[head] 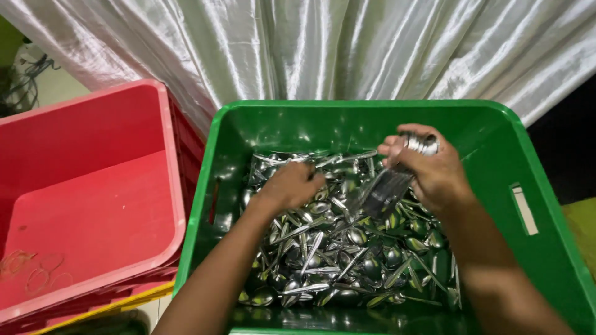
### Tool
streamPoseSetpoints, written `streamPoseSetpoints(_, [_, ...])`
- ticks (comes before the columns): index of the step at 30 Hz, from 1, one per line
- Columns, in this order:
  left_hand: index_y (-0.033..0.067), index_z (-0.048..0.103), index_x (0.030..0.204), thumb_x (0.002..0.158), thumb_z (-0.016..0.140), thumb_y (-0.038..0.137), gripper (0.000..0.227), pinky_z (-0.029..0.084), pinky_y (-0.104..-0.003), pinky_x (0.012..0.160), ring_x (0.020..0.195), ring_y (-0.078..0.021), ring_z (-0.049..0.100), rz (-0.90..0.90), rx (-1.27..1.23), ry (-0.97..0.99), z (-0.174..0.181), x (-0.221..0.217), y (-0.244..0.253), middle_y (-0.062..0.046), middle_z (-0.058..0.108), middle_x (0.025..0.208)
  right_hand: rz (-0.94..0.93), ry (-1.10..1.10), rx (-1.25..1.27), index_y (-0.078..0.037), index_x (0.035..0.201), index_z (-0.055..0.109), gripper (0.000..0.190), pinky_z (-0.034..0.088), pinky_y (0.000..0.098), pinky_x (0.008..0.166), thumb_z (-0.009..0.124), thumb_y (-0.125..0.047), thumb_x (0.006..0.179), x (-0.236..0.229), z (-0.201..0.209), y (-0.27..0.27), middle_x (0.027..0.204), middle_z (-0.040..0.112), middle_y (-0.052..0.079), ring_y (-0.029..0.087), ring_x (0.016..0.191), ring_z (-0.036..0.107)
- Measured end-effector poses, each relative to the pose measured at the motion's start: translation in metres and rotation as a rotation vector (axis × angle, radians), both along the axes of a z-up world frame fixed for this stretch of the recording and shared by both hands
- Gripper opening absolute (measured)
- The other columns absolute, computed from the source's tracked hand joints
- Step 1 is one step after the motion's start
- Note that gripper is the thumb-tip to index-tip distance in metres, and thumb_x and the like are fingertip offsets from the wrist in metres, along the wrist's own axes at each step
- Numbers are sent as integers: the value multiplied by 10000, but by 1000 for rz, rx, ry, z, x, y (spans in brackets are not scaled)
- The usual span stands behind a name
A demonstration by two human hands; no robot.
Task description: Bundling metal spoons from a large green crate into a red crate
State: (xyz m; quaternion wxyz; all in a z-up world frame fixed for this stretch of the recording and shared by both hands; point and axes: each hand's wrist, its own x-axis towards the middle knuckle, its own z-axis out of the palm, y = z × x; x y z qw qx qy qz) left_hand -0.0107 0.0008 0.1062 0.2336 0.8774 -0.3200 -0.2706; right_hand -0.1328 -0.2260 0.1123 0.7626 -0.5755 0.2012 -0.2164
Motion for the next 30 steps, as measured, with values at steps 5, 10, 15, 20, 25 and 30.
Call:
streamPoseSetpoints(5, [-43,730,1042,958,331,417,614,467,-576,995,1184,-505,631,65,-263,190,35,-20,7,-344,699,1130,261,13,-506,64,1194,676,540,623,473,893,879,17,696,-14,4,38,1058,748,286,336,954,759])
streamPoseSetpoints(10, [29,749,894,1022,325,510,654,514,-514,850,894,-421,690,-48,-277,266,-21,-6,-7,-254,716,893,342,81,-918,-61,1202,736,500,617,441,886,901,-56,729,-17,1,61,1061,790,165,344,990,770])
streamPoseSetpoints(15, [47,691,909,1055,273,626,729,468,-422,679,754,-320,590,-84,-402,503,-68,5,-22,-112,613,812,315,75,-812,-82,1267,707,618,556,478,976,926,-54,690,-15,-2,62,1141,782,164,364,1112,728])
streamPoseSetpoints(20, [100,593,905,998,203,698,719,426,-272,546,602,-145,544,-2,-498,646,-59,16,-18,2,523,692,183,130,-662,-133,1250,737,536,596,395,855,897,-136,739,-15,2,51,1060,787,176,268,983,740])
streamPoseSetpoints(25, [60,767,1064,972,491,525,549,556,-506,832,1032,-410,726,-81,206,-101,-98,14,-3,-193,762,1037,-66,-40,-70,-51,1338,605,393,655,353,744,656,-110,953,4,-11,13,1004,699,268,269,815,738])
streamPoseSetpoints(30, [154,776,1086,878,649,411,354,463,-463,815,1036,-354,720,-263,518,-400,-186,32,-21,-87,769,1051,-59,-83,342,-122,1339,555,402,675,422,885,668,-230,969,8,-30,-27,1110,701,169,262,1036,764])
